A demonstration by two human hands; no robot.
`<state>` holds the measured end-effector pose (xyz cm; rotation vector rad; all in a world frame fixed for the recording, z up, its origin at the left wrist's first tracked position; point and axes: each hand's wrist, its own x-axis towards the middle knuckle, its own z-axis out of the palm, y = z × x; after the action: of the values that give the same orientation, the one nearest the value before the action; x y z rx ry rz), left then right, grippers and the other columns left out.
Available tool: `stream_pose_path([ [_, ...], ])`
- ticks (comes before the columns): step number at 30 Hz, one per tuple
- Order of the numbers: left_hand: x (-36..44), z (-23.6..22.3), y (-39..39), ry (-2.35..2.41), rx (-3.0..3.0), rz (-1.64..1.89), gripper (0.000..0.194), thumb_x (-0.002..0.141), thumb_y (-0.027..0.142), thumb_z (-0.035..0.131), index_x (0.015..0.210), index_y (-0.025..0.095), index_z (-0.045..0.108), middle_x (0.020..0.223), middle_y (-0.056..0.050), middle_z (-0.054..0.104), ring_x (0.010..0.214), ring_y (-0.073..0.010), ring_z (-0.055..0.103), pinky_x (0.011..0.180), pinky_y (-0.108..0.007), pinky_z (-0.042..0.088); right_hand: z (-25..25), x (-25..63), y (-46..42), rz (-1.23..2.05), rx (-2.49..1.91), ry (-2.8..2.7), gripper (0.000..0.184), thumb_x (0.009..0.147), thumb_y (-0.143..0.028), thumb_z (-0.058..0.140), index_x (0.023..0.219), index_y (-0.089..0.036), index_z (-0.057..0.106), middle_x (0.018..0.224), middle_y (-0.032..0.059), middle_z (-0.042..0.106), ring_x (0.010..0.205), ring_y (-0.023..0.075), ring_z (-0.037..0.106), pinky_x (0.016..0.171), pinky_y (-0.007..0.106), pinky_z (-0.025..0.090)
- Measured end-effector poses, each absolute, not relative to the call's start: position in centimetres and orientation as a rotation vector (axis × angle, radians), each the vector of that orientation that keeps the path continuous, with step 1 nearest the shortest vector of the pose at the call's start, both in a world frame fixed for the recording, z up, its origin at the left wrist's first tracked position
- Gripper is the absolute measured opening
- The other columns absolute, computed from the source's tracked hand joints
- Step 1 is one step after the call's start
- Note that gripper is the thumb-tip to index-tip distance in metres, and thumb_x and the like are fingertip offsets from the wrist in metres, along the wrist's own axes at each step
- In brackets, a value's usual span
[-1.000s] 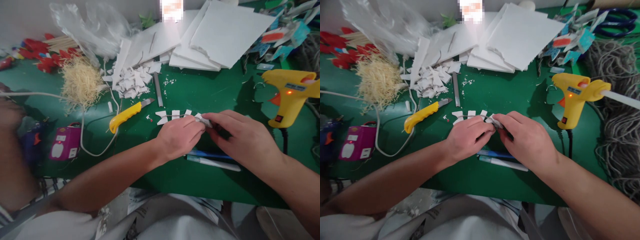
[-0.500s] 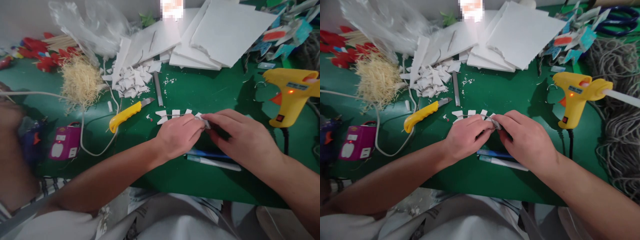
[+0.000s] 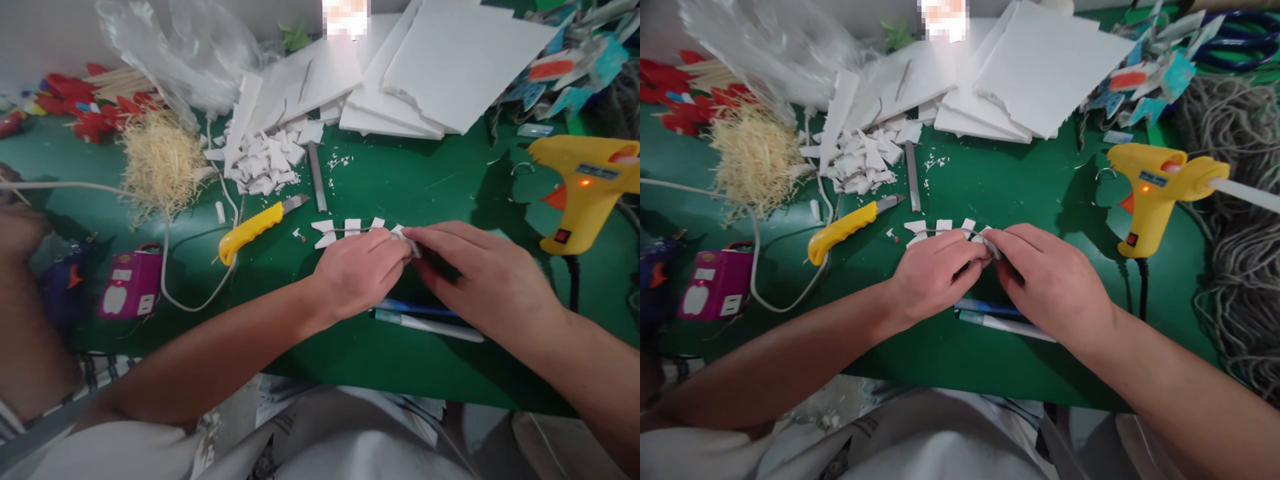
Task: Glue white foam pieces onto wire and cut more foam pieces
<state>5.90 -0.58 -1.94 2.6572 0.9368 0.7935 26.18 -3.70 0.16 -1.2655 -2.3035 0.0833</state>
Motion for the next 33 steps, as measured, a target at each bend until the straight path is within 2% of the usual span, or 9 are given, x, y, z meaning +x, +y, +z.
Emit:
stream_pose_path([
  [8,6.04,-1.93,-0.48,0.929,2.67,0.881,0.03,0.106,0.018,0.046,0.095,0.018,0.073,0.075,0.001,0.069,0.067,-0.0124,0.063,0.063,-0.023,0.047,-0.12,26.19,-3.88,0.037,-1.31,-2.311,0.028,0.096,-0.016,0.059,0.12,-0.021,0.073,0.106,0.0056,0.082,0.085,0.0186,0.078,0.069,0.029,0.063],
  [20,5.87,-1.89,-0.48,0.942,2.63,0.815,0.031,0.107,0.02,0.044,0.096,0.019,0.072,0.076,0.001,0.068,0.07,-0.012,0.064,0.066,-0.022,0.049,0.01,26.22,-4.04,0.039,-1.341,-2.321,0.034,0.096,-0.016,0.057,0.125,-0.024,0.072,0.107,0.0052,0.081,0.084,0.0189,0.078,0.069,0.029,0.064],
  [23,5.87,-1.89,-0.48,0.947,2.628,0.776,0.032,0.108,0.021,0.042,0.096,0.02,0.072,0.075,0.001,0.067,0.069,-0.0124,0.063,0.066,-0.022,0.049,0.08,26.31,-4.04,0.043,-1.31,-2.346,0.037,0.094,-0.013,0.056,0.126,-0.023,0.071,0.108,0.006,0.081,0.085,0.0188,0.078,0.07,0.029,0.064],
  [28,5.79,-1.79,-0.41,0.929,2.61,0.785,0.031,0.106,0.019,0.043,0.095,0.018,0.071,0.074,0.001,0.066,0.069,-0.0124,0.062,0.066,-0.022,0.048,0.26,26.2,-3.98,0.041,-1.253,-2.317,0.03,0.095,-0.008,0.057,0.119,-0.019,0.072,0.105,0.0048,0.082,0.087,0.0174,0.078,0.073,0.027,0.064],
  [33,5.66,-1.82,-0.39,0.918,2.589,0.76,0.03,0.106,0.019,0.043,0.096,0.019,0.071,0.076,0.001,0.068,0.07,-0.0123,0.063,0.068,-0.022,0.048,0.5,26.23,-4.03,0.045,-1.267,-2.322,0.036,0.095,-0.008,0.057,0.121,-0.027,0.074,0.103,-0.0002,0.083,0.085,0.0173,0.079,0.072,0.028,0.064],
])
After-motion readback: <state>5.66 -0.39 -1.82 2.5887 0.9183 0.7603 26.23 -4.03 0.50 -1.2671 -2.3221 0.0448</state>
